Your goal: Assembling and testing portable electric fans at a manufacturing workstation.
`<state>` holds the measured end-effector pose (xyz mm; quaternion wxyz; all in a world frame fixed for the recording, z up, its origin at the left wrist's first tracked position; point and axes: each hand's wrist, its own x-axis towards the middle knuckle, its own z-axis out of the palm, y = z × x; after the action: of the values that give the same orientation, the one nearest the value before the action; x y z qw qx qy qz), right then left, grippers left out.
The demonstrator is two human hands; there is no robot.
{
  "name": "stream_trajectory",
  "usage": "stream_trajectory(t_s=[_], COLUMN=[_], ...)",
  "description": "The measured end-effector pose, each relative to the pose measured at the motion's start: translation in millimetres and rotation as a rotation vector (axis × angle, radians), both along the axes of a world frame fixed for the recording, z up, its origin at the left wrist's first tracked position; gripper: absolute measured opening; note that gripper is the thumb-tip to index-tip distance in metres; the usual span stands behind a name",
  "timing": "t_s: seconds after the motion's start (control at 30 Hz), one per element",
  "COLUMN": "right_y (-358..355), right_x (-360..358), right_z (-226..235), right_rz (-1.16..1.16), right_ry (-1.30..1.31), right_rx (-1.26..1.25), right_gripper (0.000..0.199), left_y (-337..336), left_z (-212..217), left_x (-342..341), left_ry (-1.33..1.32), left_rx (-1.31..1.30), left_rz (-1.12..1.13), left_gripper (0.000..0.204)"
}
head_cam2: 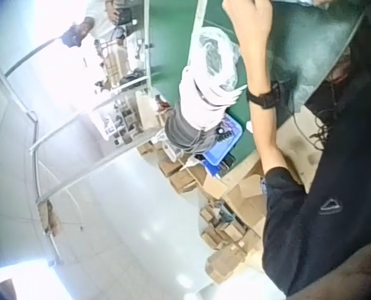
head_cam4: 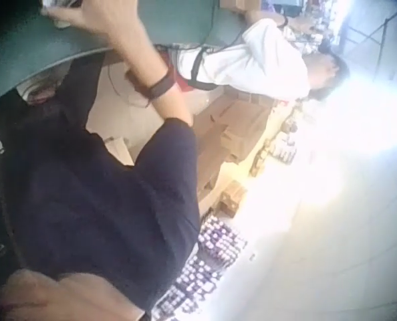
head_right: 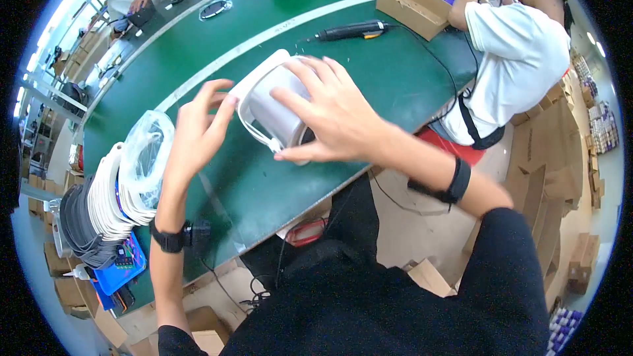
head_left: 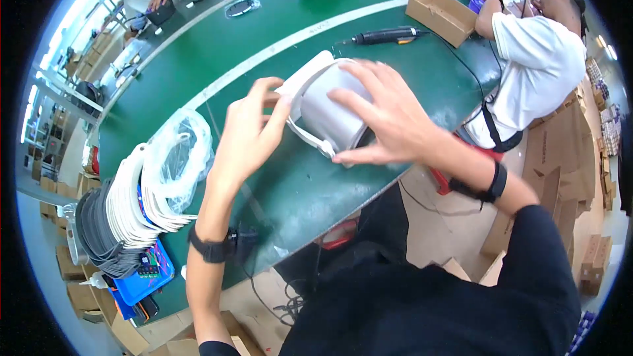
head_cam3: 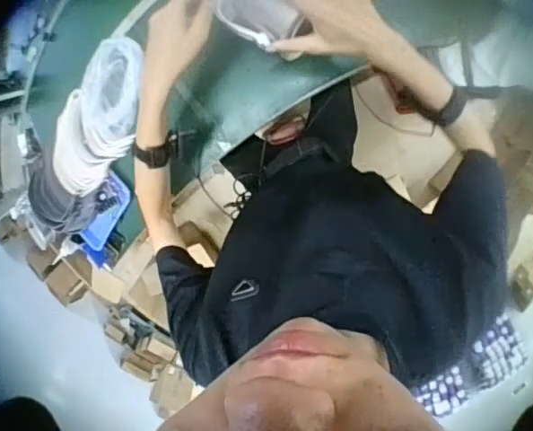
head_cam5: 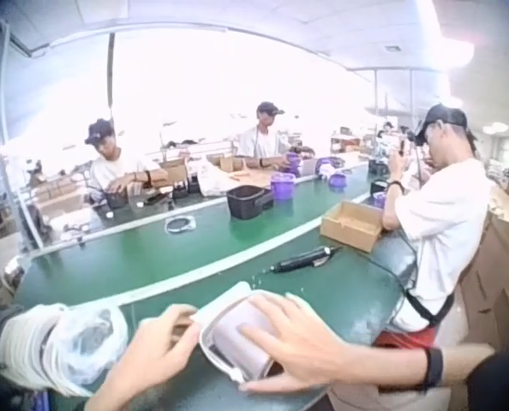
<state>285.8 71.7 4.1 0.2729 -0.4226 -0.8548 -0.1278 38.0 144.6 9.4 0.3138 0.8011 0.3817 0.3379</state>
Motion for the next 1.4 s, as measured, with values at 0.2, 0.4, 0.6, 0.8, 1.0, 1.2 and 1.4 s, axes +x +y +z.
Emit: stream_trajectory(t_s=[0.2, 0.4, 0.6, 0.8, 1.0, 1.2, 1.4], right_y=[-1, 11, 12, 67, 65, 44, 46], right_x=[-7, -10, 22, -9, -9, -9, -14], right_z=[-10, -18, 1, 10, -1, -4, 4], right_rz=[-0.035, -0.125, 0.199, 0.111, 0.11, 0.175, -0.039], right_ry=[0.054, 0.149, 0.53, 0.32, 0.51, 0.559, 0.513], right_rx=[0.016, -0.003, 0.07, -0.069, 0.157, 0.143, 0.074], right_gripper=[0.079, 0.079, 0.036, 0.029, 0.015, 0.014, 0.02], left_y=[69, 20, 16, 49, 89, 73, -45], left_z=[0, 22, 16, -6, -44, -65, -52], left_x=[35, 60, 29, 45, 40, 34, 34], left_ry=[0.182, 0.1, -0.037, -0.227, 0.266, 0.086, -0.354], left_rx=[-0.448, 0.283, 0.224, 0.463, 0.186, 0.641, 0.139], left_rz=[-0.21, -0.079, -0.218, 0.037, 0.074, 0.268, 0.119], left_gripper=[0.05, 0.043, 0.033, 0.018, 0.037, 0.026, 0.019])
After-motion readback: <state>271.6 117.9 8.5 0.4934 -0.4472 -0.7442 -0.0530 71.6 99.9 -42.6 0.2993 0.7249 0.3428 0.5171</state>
